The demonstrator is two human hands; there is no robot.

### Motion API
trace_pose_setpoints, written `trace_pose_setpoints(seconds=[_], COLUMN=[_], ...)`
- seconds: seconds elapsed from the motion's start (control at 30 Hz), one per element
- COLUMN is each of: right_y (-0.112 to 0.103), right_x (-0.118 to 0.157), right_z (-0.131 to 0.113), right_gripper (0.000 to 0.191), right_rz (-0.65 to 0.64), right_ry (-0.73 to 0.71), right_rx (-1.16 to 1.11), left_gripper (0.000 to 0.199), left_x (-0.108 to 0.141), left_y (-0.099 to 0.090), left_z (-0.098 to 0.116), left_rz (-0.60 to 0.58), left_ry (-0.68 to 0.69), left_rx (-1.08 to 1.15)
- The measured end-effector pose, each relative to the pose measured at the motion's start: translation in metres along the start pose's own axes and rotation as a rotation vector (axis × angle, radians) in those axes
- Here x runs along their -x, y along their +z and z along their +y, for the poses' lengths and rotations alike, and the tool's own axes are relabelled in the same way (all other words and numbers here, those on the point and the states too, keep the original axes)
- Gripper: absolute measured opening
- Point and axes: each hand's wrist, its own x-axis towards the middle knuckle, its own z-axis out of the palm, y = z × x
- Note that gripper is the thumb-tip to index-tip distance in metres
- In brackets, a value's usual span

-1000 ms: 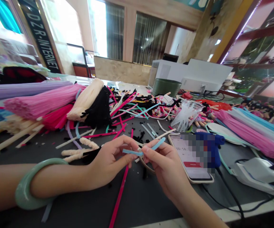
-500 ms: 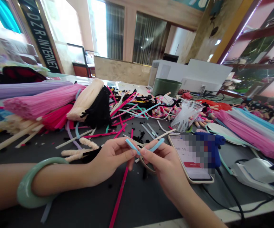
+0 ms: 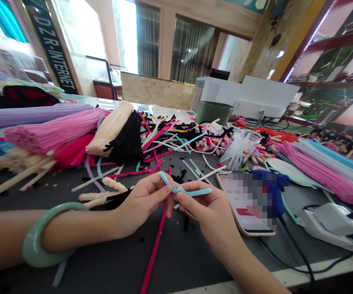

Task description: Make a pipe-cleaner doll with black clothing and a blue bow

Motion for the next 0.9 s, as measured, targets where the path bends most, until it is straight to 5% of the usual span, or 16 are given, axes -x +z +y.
trace_pose_setpoints(seconds=[0.47,0.7,0.9], right_y=[0.0039,0.0059,0.0083], right_x=[0.0013,0.0018,0.0031], right_z=[-0.007,-0.0064,-0.0072], right_gripper=[0.013,0.02,0.016], right_rz=[0.082,-0.181,-0.199], right_ry=[-0.109,-0.07,-0.041], right_rx=[0.109,-0.065,-0.041], left_gripper=[0.018,0.019,0.023], left_x=[-0.0003,0.0007,0.0013], left_y=[0.0002,-0.002,-0.0006], left_z=[0.0,-0.0036,-0.0045], left_rz=[0.064,-0.005,-0.034], left_ry=[-0.031,-0.056,-0.08], left_rx=[0.013,0.132,0.14])
